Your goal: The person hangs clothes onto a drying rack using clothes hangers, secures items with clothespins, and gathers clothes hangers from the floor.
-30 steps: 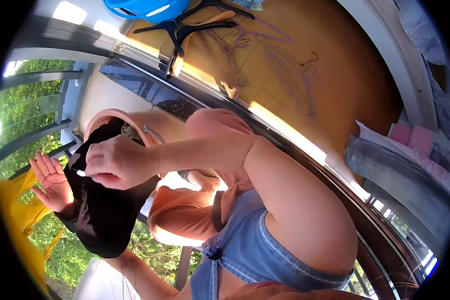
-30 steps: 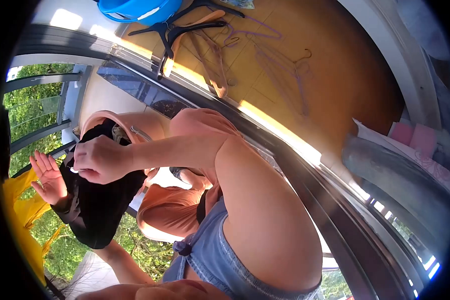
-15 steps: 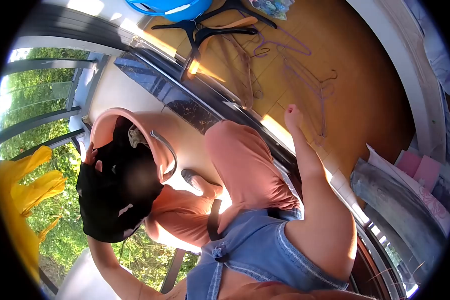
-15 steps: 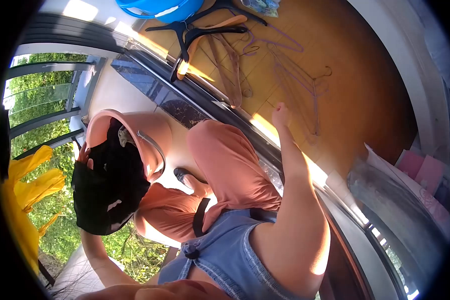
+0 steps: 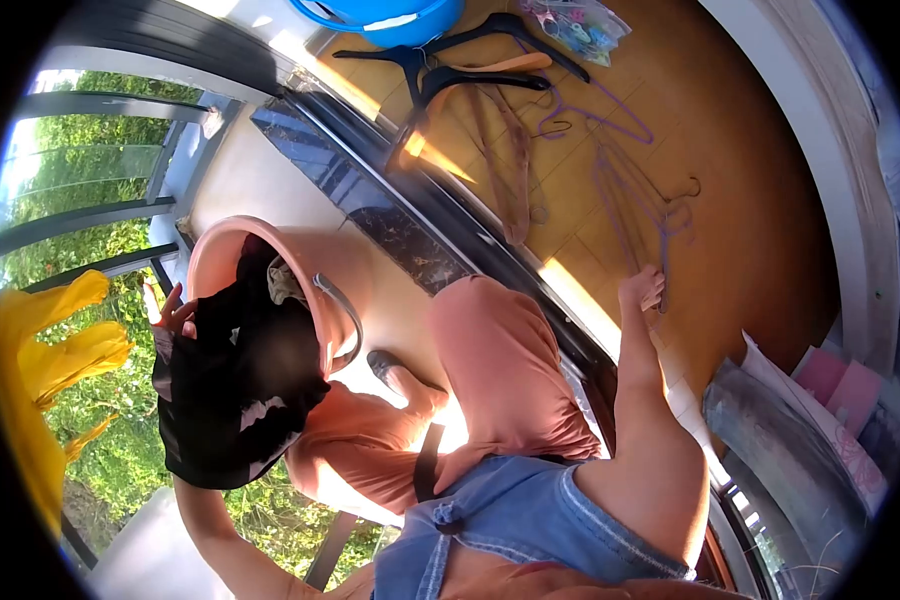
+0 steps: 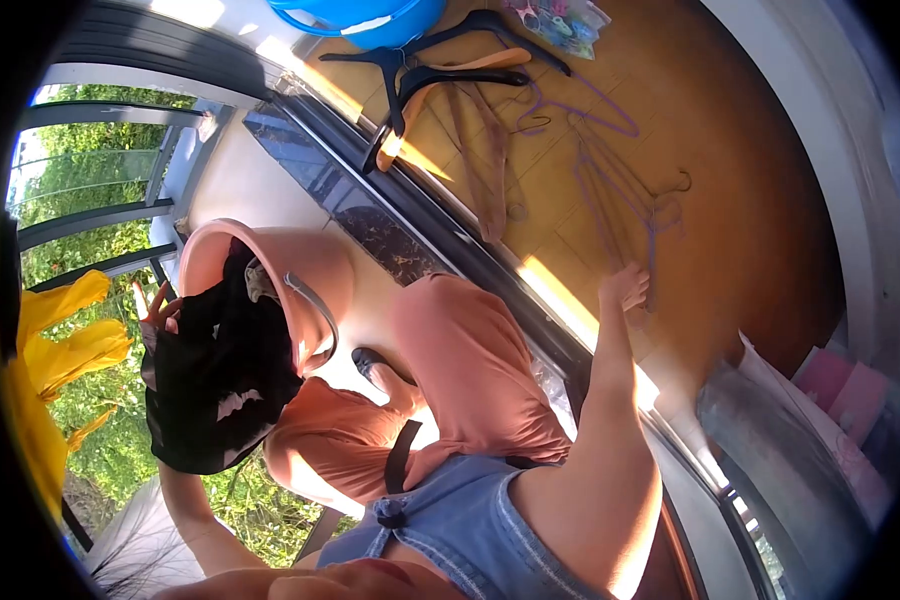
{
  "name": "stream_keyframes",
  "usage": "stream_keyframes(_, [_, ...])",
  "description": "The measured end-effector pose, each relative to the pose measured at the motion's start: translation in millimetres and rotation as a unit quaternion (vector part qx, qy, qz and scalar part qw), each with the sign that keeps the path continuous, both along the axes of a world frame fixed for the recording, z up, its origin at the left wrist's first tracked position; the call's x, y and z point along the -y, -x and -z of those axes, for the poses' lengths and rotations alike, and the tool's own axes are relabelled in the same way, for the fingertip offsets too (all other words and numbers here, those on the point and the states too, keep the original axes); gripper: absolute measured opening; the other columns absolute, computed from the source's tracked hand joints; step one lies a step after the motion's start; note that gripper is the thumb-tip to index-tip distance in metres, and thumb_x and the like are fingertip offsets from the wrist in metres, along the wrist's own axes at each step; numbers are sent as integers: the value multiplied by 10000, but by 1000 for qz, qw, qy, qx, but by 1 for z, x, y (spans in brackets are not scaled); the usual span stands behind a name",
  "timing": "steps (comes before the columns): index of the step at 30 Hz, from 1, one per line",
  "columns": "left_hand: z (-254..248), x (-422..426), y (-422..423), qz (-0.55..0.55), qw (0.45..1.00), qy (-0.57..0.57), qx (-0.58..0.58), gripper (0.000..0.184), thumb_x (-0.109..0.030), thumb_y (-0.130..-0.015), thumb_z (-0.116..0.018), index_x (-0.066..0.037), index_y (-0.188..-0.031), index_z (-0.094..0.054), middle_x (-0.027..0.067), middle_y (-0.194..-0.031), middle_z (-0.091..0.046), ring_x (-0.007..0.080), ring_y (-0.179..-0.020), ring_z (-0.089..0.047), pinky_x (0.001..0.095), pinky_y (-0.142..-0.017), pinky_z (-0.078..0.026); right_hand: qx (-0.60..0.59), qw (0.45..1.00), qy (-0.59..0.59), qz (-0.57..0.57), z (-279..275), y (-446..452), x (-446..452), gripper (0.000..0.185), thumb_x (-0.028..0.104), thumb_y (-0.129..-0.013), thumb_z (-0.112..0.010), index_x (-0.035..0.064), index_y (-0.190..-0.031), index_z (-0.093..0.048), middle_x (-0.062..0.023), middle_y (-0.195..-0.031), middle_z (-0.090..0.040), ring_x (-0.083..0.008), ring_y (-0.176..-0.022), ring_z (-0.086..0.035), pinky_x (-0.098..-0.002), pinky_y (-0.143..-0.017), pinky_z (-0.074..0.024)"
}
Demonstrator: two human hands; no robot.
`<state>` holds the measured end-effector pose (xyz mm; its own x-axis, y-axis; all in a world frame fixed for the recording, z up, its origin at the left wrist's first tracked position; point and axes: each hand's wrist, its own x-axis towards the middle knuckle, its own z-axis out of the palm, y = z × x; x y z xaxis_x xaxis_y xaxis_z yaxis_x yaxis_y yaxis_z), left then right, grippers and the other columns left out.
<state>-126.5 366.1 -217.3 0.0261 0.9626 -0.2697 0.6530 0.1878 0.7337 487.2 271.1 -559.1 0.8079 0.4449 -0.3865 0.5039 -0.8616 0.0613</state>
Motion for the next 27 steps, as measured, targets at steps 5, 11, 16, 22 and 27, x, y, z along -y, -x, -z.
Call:
stream_keyframes(5, [7, 3, 8, -63, 998, 19, 12, 526, -247, -849, -473, -103, -1321, -290, 71, -1249, -391, 139, -1132, -356, 249, -910, -300, -110, 920, -340, -162, 8, 55, -103, 342, 183, -726, -569, 70, -1035, -474, -171, -1006, -483, -338, -910, -504, -402, -773, -428])
stream_keyframes(11, [-6, 10, -24, -186, 978, 90, 39, 497, -213, -852, -440, -129, -1322, -302, 57, -1280, -345, 132, -1137, -345, 244, -895, -306, -408, 846, -296, -176, -22, 187, -255, 612, 450, -748, -554, 32, -1177, -428, -175, -1047, -555, -293, -965, -544, -355, -833, -415])
stream_keyframes(16, [-6, 9, -24, -48, 997, 57, 27, 496, -193, -846, -443, -130, -1319, -307, 50, -1278, -356, 131, -1131, -356, 256, -905, -301, -466, 837, -261, -123, 16, 270, -324, 648, 478, -748, -518, -34, -1138, -435, -256, -1079, -518, -363, -1019, -504, -379, -868, -395])
stream_keyframes(22, [-18, 8, -30, 20, 999, 43, 26, 497, -169, -839, -447, -130, -1316, -312, 41, -1276, -369, 129, -1124, -370, 271, -917, -295, -377, 806, -375, -260, 22, 289, -328, 449, 373, -804, -469, -64, -885, -535, -278, -916, -562, -377, -941, -534, -401, -801, -413])
stream_keyframes(27, [-24, 8, -34, 58, 997, 28, 29, 498, -149, -833, -450, -131, -1313, -316, 34, -1274, -380, 128, -1118, -381, 284, -927, -291, -658, 661, -358, -42, -31, 248, -254, 194, 219, -869, -453, 43, -806, -501, 9, -634, -432, -80, -538, -379, -219, -492, -317])
